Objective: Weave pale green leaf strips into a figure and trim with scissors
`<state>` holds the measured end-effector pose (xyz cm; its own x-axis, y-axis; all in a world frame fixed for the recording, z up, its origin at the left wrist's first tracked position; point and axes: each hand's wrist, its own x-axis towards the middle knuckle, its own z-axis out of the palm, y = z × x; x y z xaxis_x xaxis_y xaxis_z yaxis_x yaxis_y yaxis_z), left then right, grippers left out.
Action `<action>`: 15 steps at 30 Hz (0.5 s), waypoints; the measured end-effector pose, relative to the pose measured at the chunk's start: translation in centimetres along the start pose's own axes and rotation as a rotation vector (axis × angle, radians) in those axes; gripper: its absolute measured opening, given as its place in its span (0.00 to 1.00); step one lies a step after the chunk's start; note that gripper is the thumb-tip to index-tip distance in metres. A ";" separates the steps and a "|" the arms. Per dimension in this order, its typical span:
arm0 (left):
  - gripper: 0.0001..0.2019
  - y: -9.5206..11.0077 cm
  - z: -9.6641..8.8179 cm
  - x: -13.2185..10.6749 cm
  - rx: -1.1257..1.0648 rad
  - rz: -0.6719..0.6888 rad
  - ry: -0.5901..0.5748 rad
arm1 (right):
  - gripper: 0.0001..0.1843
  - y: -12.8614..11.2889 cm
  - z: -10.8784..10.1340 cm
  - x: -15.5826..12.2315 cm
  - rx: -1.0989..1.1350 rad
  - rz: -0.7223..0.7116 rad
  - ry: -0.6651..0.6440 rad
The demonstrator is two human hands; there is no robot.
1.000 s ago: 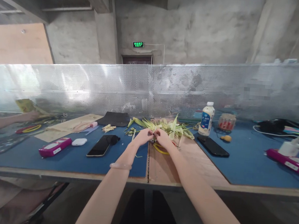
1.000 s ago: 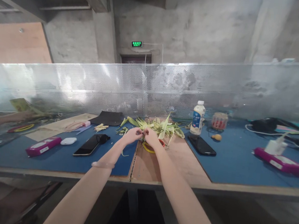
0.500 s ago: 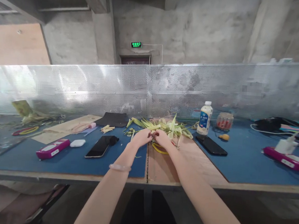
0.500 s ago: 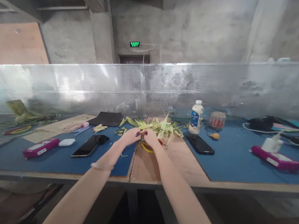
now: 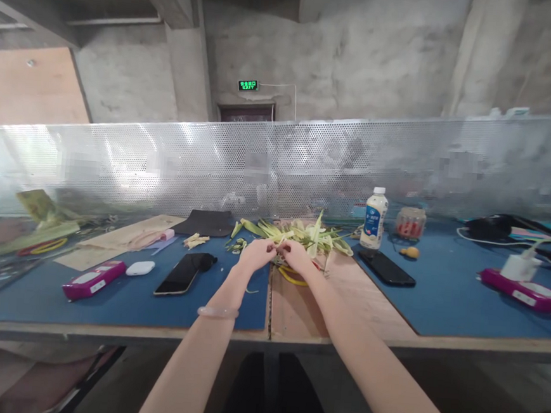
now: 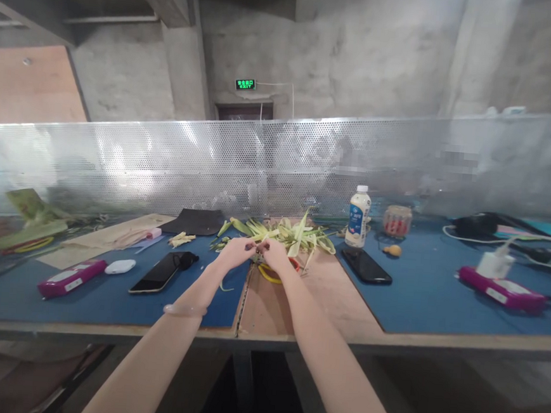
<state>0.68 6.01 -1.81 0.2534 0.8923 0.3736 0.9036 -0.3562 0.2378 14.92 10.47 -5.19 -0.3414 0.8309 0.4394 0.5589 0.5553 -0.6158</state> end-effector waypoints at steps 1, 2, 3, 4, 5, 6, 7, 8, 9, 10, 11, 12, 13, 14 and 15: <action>0.13 0.0 0.0 0.0 -0.012 -0.011 0.001 | 0.12 0.1 0.1 0.0 0.015 0.006 -0.001; 0.13 0.0 0.0 0.0 -0.024 -0.021 0.003 | 0.12 0.2 0.1 0.1 0.030 0.014 0.000; 0.13 -0.1 0.0 0.0 -0.035 -0.029 0.006 | 0.12 0.3 0.2 0.1 0.044 0.021 0.001; 0.13 -0.1 0.0 0.0 -0.047 -0.035 0.009 | 0.12 0.4 0.2 0.2 0.058 0.028 0.004; 0.13 -0.2 0.0 0.0 -0.058 -0.039 0.011 | 0.12 0.4 0.2 0.2 0.072 0.035 0.007; 0.13 -0.2 0.0 0.1 -0.069 -0.042 0.014 | 0.12 0.5 0.2 0.2 0.085 0.040 0.010; 0.13 -0.3 0.0 0.1 -0.081 -0.045 0.017 | 0.12 0.5 0.2 0.2 0.097 0.045 0.013; 0.13 -0.4 0.1 0.1 -0.092 -0.049 0.020 | 0.12 0.5 0.2 0.2 0.108 0.049 0.015; 0.12 -0.4 0.1 0.1 -0.104 -0.055 0.023 | 0.12 0.5 0.2 0.2 0.117 0.052 0.017; 0.12 -0.5 0.1 0.2 -0.118 -0.063 0.027 | 0.12 0.4 0.2 0.2 0.125 0.055 0.018; 0.12 -0.6 0.1 0.2 -0.133 -0.073 0.030 | 0.12 0.3 0.1 0.1 0.132 0.057 0.020; 0.12 -0.7 0.2 0.3 -0.151 -0.083 0.031 | 0.12 0.2 0.1 0.1 0.138 0.060 0.021; 0.13 -0.7 0.2 0.3 -0.171 -0.093 0.032 | 0.12 0.1 0.0 0.0 0.142 0.063 0.022; 0.13 -0.8 0.3 0.4 -0.193 -0.103 0.030 | 0.12 -0.1 0.0 0.0 0.146 0.067 0.024; 0.13 -0.8 0.3 0.4 -0.218 -0.114 0.026 | 0.12 -0.2 -0.1 -0.1 0.149 0.069 0.026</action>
<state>0.15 6.78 -2.15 0.1421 0.9237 0.3558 0.8294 -0.3074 0.4665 14.88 10.27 -5.04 -0.2855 0.8673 0.4077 0.4616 0.4973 -0.7346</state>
